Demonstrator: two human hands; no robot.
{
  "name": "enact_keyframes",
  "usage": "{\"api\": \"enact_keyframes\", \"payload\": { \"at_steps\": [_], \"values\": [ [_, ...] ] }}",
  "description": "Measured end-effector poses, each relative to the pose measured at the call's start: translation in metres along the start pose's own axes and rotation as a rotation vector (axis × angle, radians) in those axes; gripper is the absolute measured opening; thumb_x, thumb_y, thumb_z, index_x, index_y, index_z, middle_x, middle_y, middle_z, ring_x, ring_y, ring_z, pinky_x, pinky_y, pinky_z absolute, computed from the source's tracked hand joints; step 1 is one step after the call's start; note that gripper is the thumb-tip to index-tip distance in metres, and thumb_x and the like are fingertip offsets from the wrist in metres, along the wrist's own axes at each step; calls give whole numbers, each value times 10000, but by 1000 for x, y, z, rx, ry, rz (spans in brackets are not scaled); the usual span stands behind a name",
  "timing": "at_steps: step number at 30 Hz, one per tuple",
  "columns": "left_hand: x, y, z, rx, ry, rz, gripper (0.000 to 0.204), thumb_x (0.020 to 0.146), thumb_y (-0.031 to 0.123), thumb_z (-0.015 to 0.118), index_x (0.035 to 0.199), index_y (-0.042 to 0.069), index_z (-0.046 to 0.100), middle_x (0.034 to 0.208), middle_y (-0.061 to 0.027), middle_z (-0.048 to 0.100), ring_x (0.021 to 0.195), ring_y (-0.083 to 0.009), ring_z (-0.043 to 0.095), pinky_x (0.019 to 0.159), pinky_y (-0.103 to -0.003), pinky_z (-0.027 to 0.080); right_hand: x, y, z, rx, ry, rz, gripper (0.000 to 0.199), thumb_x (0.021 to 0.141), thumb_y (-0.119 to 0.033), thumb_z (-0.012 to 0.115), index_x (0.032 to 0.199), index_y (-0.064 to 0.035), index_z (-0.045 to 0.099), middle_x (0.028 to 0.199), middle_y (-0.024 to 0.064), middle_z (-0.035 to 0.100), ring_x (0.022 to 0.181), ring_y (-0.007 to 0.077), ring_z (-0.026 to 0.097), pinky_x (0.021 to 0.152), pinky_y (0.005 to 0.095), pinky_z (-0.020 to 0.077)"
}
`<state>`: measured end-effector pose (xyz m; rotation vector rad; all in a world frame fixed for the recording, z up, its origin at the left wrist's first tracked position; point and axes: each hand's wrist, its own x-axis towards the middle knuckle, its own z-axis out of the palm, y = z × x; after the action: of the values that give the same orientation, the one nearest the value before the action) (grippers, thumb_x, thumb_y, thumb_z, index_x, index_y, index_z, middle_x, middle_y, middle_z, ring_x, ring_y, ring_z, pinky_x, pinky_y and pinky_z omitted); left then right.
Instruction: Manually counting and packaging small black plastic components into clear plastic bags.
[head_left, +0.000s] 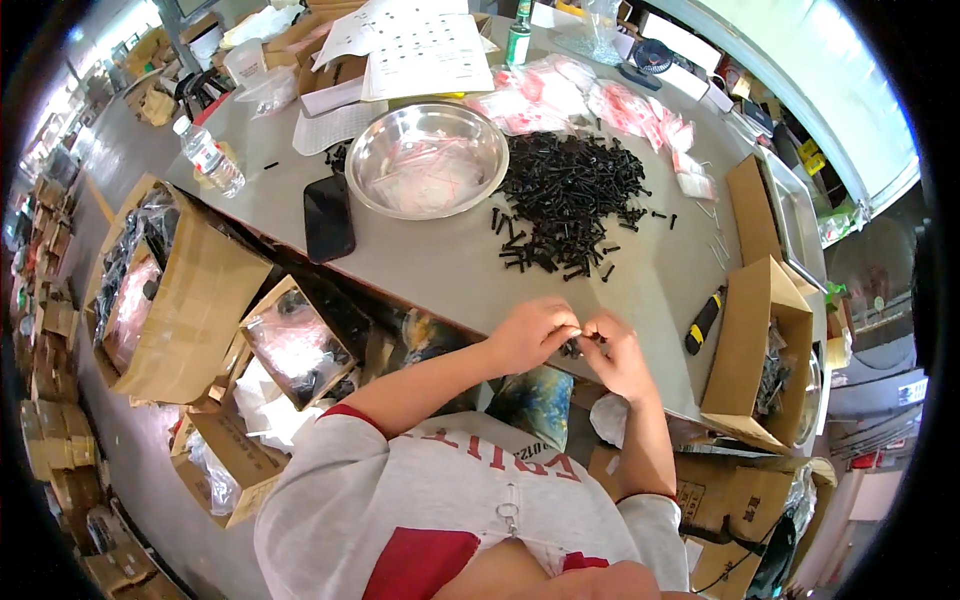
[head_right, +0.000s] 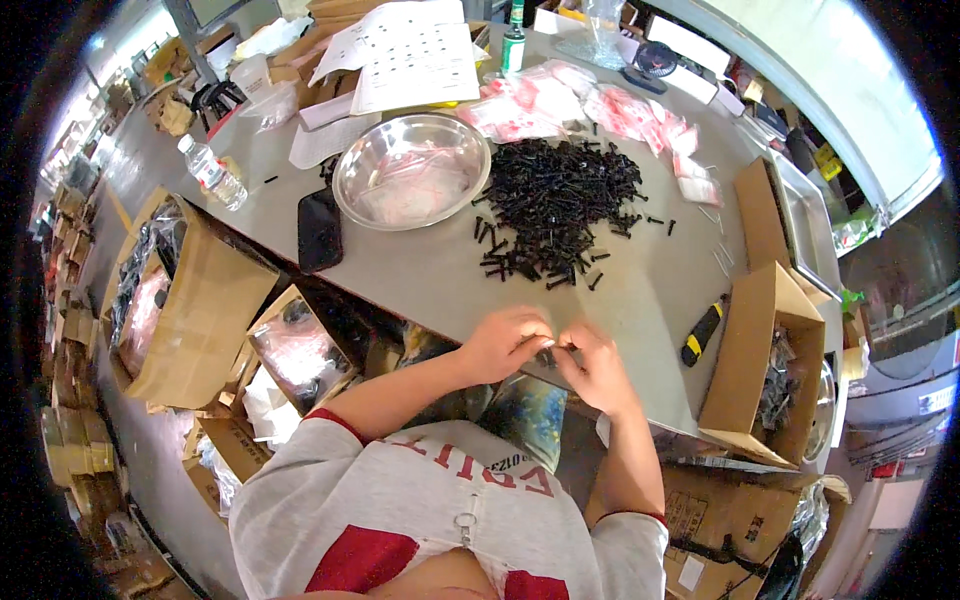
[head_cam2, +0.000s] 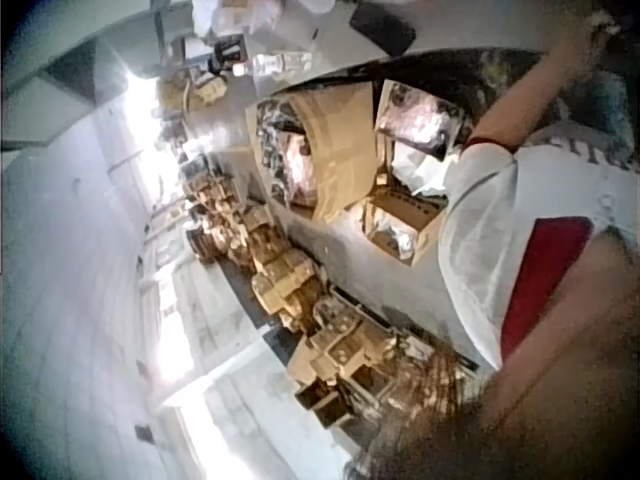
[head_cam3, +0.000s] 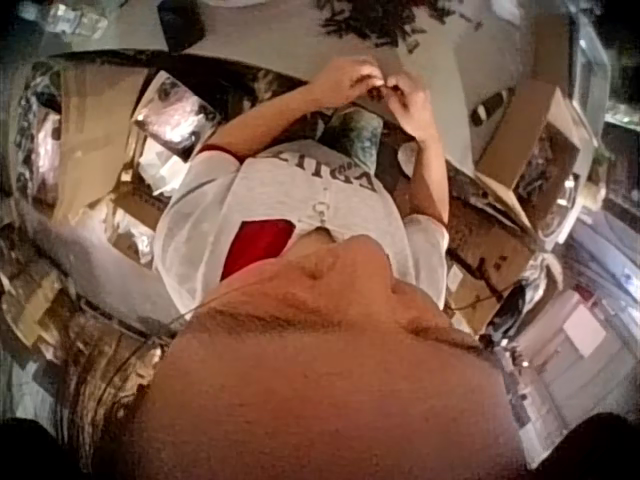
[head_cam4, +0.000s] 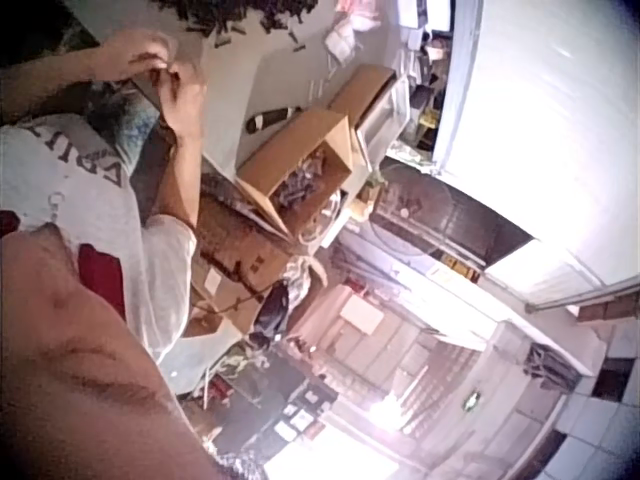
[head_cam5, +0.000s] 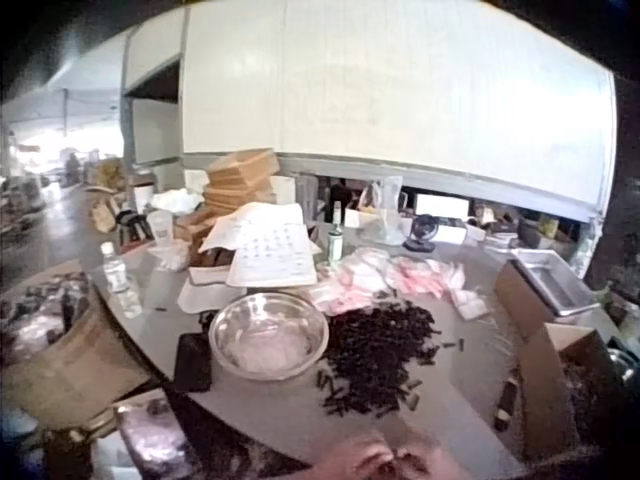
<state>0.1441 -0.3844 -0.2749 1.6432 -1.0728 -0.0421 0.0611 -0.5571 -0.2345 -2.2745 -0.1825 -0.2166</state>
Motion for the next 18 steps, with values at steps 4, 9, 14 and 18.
{"api": "enact_keyframes", "payload": {
  "at_steps": [4,9,14,18],
  "values": [
    [3,8,-7,-21,-10,-50,119,885,145,570,875,34,610,845,-131,604,799,-318,577,694,-401,461,-10,4,-10,7,0,38,122,754,-26,653,816,-8,549,770,152,553,687,311,559,615,363,442],
    [30,-11,-39,110,59,1,166,877,195,608,882,29,610,829,-123,605,768,-276,593,702,-377,474,-29,13,-47,-236,319,92,119,750,11,652,813,5,552,738,123,542,656,252,537,616,332,440],
    [78,-55,-150,529,129,-267,195,870,146,561,1024,35,603,964,-171,639,871,-326,621,775,-391,485,-83,40,-134,-394,1045,225,156,892,-148,634,844,-16,566,755,18,520,713,121,463,650,263,416],
    [68,-122,-193,903,54,-249,237,795,146,625,998,26,633,963,-219,643,914,-369,616,801,-436,477,-83,39,-119,-406,1032,269,158,889,-142,636,879,2,571,784,18,536,716,117,467,655,262,419]
  ]
}}
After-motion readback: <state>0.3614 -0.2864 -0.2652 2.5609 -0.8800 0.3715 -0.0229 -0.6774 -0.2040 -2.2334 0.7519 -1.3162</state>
